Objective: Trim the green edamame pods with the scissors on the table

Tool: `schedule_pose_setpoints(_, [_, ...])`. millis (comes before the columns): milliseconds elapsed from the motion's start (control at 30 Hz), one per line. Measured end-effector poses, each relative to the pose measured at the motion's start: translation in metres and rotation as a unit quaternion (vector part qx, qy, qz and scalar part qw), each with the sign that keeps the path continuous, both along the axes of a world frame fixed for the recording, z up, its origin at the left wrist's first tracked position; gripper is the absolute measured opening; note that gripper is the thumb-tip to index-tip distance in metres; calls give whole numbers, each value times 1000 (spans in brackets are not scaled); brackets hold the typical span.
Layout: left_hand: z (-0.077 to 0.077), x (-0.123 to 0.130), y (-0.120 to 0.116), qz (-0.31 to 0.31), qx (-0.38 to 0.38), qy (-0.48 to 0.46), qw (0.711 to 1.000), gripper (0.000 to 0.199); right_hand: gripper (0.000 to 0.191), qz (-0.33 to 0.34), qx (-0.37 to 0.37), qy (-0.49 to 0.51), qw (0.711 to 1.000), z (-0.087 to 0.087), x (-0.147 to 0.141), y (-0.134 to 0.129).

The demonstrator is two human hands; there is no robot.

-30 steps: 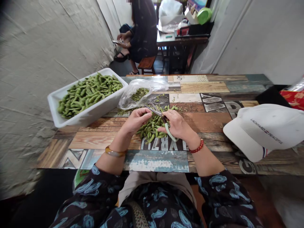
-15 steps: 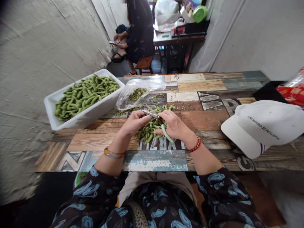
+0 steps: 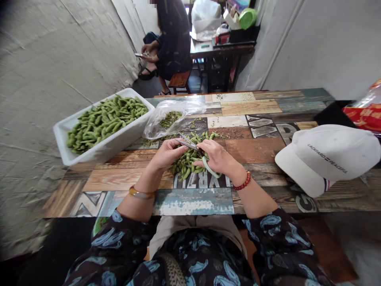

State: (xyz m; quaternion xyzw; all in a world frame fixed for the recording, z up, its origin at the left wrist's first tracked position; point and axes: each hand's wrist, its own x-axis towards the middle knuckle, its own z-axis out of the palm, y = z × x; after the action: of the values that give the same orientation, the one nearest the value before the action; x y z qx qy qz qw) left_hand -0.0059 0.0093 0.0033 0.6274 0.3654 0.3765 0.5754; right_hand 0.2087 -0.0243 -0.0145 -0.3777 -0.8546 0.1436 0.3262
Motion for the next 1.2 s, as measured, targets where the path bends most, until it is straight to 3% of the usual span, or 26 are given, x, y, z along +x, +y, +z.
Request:
schedule_pose_setpoints(300, [3, -2, 0, 46, -15, -6, 999, 21, 32, -14, -23, 16, 999, 1, 2, 1])
schedule_pose_setpoints(533, [3, 1, 0, 67, -130, -122, 982, 34, 34, -96, -27, 67, 993, 2, 4, 5])
schedule_pose_setpoints(700, [5, 2, -1, 52, -186, -184, 964, 37, 41, -79, -3, 42, 996, -1, 0, 3])
schedule_pose_setpoints(900, [6, 2, -1, 53, -191, -205, 959, 36, 45, -49, 57, 19, 997, -6, -5, 0])
schedule_pose_setpoints(1200, [4, 7, -4, 39, -191, -221, 956, 37, 43, -41, 75, -18, 996, 1, -5, -1])
